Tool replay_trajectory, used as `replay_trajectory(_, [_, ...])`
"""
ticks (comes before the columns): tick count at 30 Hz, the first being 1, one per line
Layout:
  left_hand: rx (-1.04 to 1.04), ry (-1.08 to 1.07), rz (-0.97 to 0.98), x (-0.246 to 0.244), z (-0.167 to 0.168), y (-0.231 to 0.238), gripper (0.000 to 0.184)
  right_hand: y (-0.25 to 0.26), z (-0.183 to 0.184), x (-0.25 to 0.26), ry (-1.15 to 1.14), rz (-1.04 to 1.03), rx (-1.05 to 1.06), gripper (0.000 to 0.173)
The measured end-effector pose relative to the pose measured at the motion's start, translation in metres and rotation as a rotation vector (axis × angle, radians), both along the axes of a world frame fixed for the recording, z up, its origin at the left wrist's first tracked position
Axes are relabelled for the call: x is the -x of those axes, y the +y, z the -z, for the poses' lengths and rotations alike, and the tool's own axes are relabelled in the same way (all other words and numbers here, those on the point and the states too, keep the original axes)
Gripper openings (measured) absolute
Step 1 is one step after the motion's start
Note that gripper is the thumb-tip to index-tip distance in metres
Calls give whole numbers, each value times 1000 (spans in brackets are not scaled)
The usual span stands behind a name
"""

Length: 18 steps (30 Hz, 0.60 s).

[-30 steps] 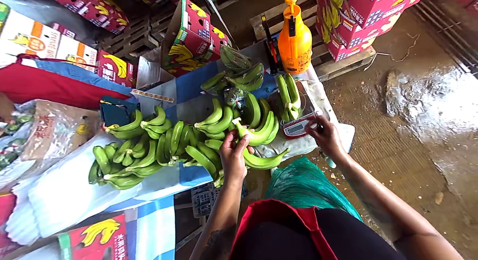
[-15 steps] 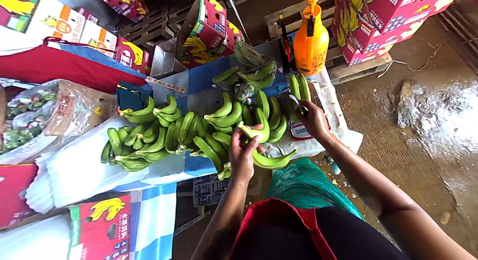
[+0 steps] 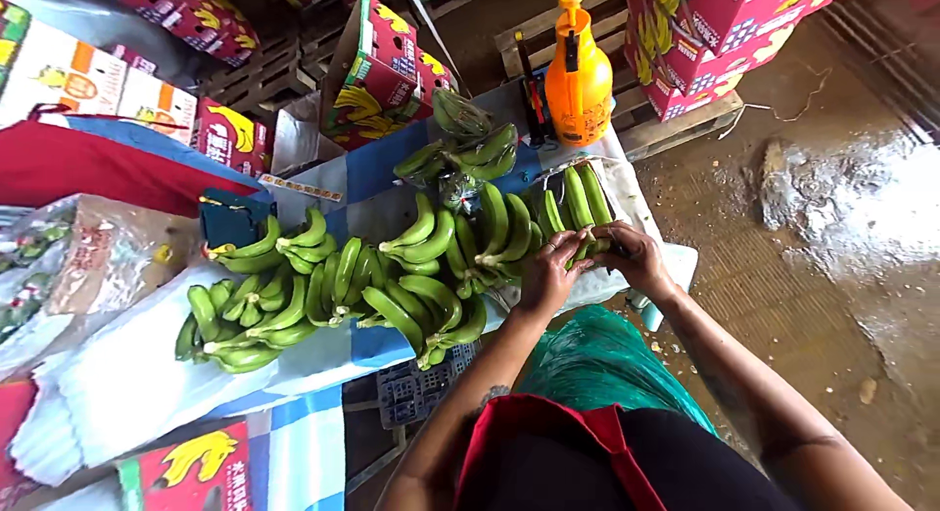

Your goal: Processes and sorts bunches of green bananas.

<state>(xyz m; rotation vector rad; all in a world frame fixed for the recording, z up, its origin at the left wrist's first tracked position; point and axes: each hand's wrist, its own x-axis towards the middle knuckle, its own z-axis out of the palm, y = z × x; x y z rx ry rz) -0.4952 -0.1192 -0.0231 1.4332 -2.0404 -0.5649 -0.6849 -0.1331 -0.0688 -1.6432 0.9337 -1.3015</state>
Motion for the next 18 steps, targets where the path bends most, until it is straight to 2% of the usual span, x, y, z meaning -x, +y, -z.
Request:
replay_trajectory(7, [173, -49, 66, 8, 1, -10, 40, -3, 0, 3, -73, 41, 27, 25])
replay_trajectory(9, [164, -58, 80, 7, 2, -16, 44, -10, 2, 1, -85, 33, 36, 26])
replay_trajectory(13, [15, -109, 49, 3, -6, -28, 55, -26, 4, -8, -62, 7, 26, 30])
replay_trajectory(15, [-168, -170, 11, 2, -18, -37, 60, -32, 3, -13, -50, -3, 39, 30])
replay_trajectory(18, [-361, -214, -22, 0, -31, -53, 48, -40, -1, -16, -79, -55, 38, 31])
